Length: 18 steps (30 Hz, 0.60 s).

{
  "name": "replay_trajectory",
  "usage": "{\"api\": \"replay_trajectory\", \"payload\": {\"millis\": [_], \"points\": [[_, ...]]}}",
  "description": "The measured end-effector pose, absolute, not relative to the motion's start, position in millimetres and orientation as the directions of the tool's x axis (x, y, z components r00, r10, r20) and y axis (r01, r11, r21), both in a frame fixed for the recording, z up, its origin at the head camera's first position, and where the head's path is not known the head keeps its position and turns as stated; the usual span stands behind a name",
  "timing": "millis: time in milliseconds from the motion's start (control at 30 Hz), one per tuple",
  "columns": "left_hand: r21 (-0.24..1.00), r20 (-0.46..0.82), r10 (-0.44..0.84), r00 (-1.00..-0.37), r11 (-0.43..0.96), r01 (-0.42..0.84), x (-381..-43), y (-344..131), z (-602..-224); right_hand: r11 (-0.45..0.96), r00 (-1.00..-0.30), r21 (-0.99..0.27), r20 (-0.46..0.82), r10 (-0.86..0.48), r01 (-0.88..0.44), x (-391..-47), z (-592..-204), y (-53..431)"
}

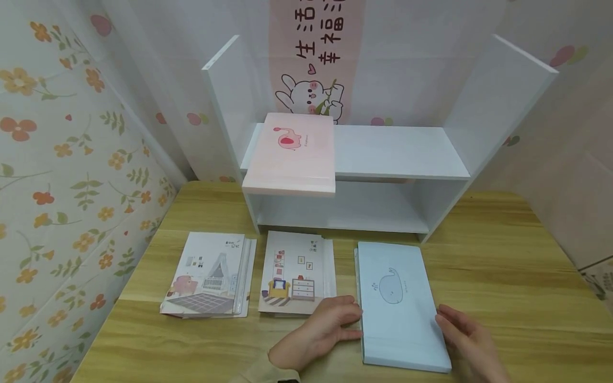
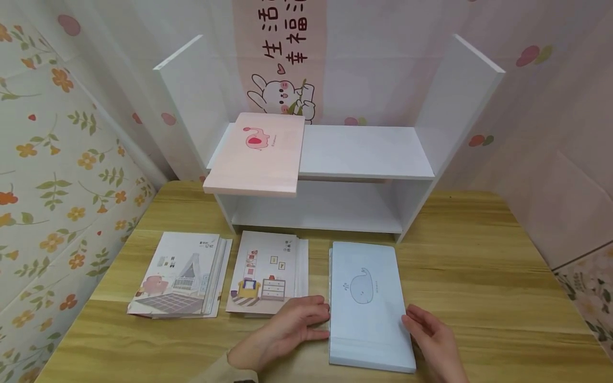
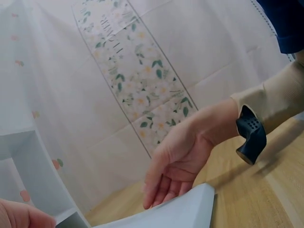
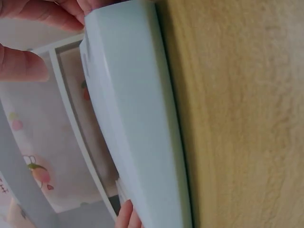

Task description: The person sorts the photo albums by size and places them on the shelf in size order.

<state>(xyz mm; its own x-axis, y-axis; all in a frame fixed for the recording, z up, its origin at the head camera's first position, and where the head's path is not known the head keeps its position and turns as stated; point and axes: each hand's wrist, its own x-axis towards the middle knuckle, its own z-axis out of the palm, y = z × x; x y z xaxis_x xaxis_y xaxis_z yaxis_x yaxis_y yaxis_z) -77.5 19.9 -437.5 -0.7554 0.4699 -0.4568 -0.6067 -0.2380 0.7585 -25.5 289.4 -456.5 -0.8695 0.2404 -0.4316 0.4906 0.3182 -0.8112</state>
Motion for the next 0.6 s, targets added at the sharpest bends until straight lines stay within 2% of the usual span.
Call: {"api": "replay_trajectory", "payload": {"millis": [233, 500, 600], "points": [[0.72, -0.492, 0.435, -0.754, -0.284, -0.633, -79.1, 19.3, -438.1, 0.143, -0.857, -0.852, -0.471, 0.21, 0.503, -26.9, -459.9, 295.1], [0.727, -0.507, 0.405, -0.761, -0.273, -0.63, -80.8, 17.3, -440.9, 0.018, -0.851, -0.855, -0.514, 0.104, 0.519, -27.9, -463.6, 304.6], [0.745, -0.501, 0.396, -0.769, -0.255, -0.617, -81.4, 16.9, -441.7, -0.045, -0.863, -0.863, -0.504, 0.019, 0.503, -28.0, -465.1, 309.4]]}}
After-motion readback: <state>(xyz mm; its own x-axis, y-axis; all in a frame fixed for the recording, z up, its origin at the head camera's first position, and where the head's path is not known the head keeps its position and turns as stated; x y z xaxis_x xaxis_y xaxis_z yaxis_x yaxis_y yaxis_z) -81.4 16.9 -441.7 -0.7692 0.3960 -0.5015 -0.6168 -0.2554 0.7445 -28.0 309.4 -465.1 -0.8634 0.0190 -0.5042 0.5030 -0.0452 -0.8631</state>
